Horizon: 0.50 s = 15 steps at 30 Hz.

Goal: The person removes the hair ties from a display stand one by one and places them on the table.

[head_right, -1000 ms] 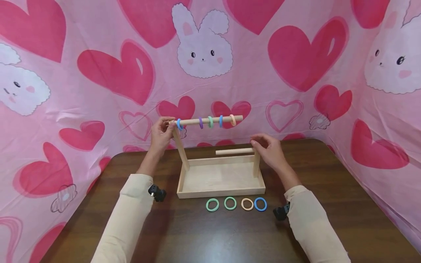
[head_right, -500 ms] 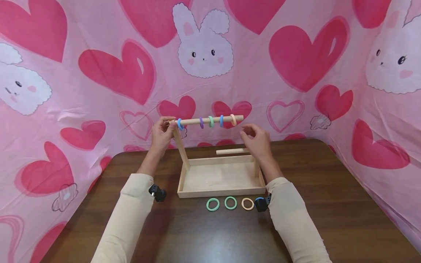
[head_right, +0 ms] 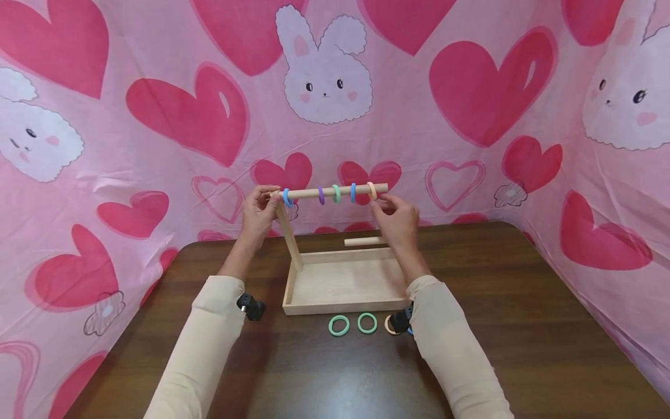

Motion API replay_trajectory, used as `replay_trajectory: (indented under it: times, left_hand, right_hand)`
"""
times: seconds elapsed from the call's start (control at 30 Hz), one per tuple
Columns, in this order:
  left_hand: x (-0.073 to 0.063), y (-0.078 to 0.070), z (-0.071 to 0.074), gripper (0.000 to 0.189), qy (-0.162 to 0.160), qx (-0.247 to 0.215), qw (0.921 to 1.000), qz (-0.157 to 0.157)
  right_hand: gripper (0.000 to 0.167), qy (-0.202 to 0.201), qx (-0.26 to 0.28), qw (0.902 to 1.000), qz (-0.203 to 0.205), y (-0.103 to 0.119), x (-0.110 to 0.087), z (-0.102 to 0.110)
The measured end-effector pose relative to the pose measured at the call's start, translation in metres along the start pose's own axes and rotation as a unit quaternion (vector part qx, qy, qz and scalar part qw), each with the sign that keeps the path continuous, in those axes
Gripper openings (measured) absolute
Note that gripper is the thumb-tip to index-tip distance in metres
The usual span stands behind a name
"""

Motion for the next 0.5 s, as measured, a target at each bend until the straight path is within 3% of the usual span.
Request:
replay_trajectory:
  times: [0.5]
  left_hand:
    - [0.0002,0.0002,0.0005,0.020,-0.005,0.000,1.0000,-0.003]
  right_hand:
    - [0.022,-0.026,0.054,0.9982,-0.006,0.0040,0.0011,-0.0069]
Point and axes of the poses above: each hand's wrist, its own x-axis towards the middle knuckle, its own z-axis out of the back of the hand, y = z × x, the point moved 1 cm from there along x, towards the middle knuckle, and after that the axes turned 14 degrees about z, right-handed, at the moved point
